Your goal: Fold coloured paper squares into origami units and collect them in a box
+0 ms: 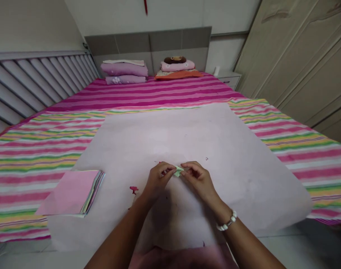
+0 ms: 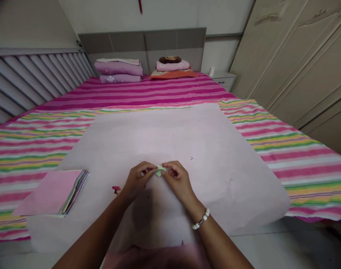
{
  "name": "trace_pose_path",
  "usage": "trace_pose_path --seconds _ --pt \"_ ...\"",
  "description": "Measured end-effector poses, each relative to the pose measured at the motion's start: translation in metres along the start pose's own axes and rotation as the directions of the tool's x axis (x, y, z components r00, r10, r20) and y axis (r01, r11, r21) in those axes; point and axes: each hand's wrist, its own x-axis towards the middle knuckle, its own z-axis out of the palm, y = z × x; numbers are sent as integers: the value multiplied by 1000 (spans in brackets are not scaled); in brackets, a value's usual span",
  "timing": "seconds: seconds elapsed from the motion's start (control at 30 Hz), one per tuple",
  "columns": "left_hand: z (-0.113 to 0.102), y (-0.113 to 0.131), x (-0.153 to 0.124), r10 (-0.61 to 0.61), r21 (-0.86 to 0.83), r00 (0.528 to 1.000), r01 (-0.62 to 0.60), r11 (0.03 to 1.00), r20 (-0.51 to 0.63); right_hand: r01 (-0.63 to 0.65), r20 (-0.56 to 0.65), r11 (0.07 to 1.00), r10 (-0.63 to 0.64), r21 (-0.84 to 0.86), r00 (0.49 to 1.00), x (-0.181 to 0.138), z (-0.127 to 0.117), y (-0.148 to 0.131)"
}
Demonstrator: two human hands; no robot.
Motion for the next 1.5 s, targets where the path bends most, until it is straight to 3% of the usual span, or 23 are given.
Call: trace_pose_path --seconds 0.07,0.17,0.43,0.63,0.93,1.07,1.27,1.5 --pt "2 -5 3 28 2 999 -28 1000 18 170 54 982 -166 -84 985 2 2 5" --pt "8 -14 5 18 -18 999 -18 1000 40 234 65 959 -226 -160 972 4 5 16" --pt "19 -27 -3 -118 -41 993 118 992 -1 116 -14 979 -120 -170 993 6 7 42" --pt "23 -24 -10 -268 -46 959 264 963 -95 44 -62 992 -52 -117 997 4 8 48" --pt "37 -23 -7 -381 -48 903 379 924 -199 54 -88 994 -62 -98 994 0 8 49" --pt "36 -20 -7 -355 -42 918 353 935 -176 67 -84 992 -77 -110 993 0 8 47" --pt "32 -17 -11 -133 123 982 150 981 -137 154 -41 973 -163 -173 986 0 8 42" --pt "36 -12 -19 -119 302 986 150 941 -118 177 -11 952 -186 -249 982 -1 9 38"
